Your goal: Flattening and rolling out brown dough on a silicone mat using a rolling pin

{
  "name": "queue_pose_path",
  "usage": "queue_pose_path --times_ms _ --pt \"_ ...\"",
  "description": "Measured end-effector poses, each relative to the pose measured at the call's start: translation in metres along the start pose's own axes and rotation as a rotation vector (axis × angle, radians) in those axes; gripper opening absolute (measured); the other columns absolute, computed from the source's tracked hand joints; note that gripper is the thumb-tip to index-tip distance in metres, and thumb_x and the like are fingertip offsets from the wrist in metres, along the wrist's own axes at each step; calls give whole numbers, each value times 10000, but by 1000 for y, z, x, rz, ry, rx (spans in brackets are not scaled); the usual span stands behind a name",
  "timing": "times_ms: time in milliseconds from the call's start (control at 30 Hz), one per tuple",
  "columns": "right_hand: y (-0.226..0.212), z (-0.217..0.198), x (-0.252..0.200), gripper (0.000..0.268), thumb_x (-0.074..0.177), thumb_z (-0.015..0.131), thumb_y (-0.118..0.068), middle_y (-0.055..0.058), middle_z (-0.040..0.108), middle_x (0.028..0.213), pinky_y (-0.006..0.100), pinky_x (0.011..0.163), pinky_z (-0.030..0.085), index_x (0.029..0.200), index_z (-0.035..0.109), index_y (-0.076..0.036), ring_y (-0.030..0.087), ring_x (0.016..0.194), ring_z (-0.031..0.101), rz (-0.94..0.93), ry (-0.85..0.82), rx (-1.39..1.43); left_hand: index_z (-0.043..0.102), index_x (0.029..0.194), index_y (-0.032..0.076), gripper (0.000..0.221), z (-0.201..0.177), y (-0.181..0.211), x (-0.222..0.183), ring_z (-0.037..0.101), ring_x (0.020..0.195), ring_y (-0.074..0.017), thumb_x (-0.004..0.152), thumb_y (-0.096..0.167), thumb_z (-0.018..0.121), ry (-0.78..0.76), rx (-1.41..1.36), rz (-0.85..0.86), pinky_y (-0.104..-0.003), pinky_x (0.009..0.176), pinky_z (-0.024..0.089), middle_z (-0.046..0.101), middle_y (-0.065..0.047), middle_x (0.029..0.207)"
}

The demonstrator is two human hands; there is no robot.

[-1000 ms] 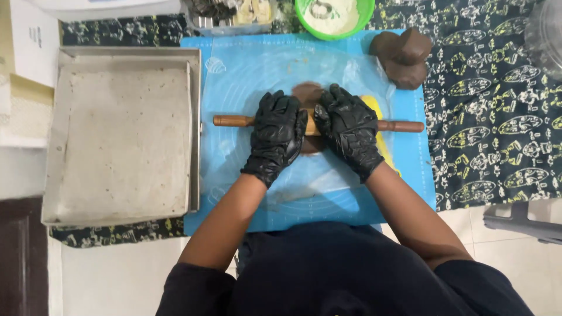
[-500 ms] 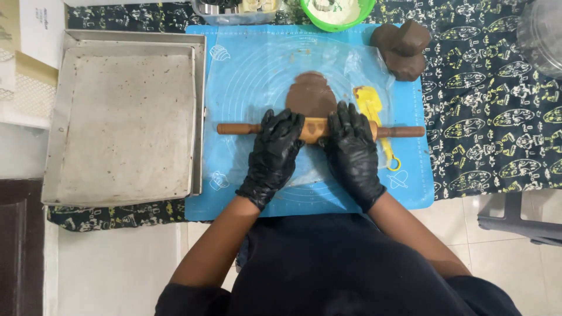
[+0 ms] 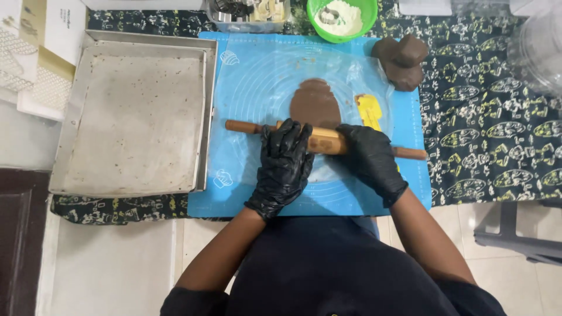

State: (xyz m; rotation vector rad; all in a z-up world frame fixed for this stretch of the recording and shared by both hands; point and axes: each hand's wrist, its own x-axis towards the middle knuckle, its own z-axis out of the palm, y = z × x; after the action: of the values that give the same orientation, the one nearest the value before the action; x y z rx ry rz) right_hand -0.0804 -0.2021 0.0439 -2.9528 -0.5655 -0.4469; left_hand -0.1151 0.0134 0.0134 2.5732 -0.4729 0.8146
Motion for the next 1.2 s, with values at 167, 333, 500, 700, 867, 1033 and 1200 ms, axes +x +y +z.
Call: queue_pose_path --times_ms 167,333,500,700,867,1033,1200 --pt "22 7 37 526 674 805 -639 -63 756 863 495 452 564 1158 703 -463 305 819 756 78 -108 -55 556 1506 127 577 14 -5 33 454 1449 -325 1014 424 502 95 -35 -5 -604 1266 215 592 -133 1459" --pt "27 42 49 523 823 706 -601 30 652 982 452 533 484 1288 666 -366 332 844 675 17 -11 -132 545 1485 51 564 37 -17 62 459 1452 -348 1009 354 570 62 -20 7 -597 1269 224 608 -201 1442" --pt "54 54 53 997 599 772 -503 90 515 1547 451 1193 358 1507 523 -172 343 1445 449 -150 -197 22 451 1546 13 615 54 -24 90 384 1512 -345 1055 378 521 -8 -22 14 -547 1286 200 510 -215 1550" --pt "83 86 56 576 1040 488 -430 157 549 1536 641 1145 293 1528 517 -126 422 1390 501 -334 166 233 251 1647 99 662 85 -34 146 173 1596 -293 1103 464 347 -219 142 -74 -521 1334 52 257 -110 1708" --pt "117 141 64 553 896 598 -479 32 504 1354 493 1038 351 1385 551 -225 311 1294 470 -79 96 107 137 1672 131 777 80 -34 182 146 1619 -340 1069 509 450 -284 171 -110 -604 1287 99 206 -232 1719" --pt "137 163 91 499 848 599 -584 31 614 1054 480 842 517 1196 636 -228 307 1085 592 -57 90 -119 120 1685 153 790 105 -42 202 125 1637 -326 1091 553 454 -276 159 -127 -609 1300 98 154 -200 1740" --pt "80 85 122 482 1117 481 -428 67 637 663 480 451 422 729 650 -197 333 572 648 106 106 -217 97 1703 182 809 119 -47 224 99 1661 -308 1119 609 459 -245 158 -153 -617 1317 98 87 -159 1767"
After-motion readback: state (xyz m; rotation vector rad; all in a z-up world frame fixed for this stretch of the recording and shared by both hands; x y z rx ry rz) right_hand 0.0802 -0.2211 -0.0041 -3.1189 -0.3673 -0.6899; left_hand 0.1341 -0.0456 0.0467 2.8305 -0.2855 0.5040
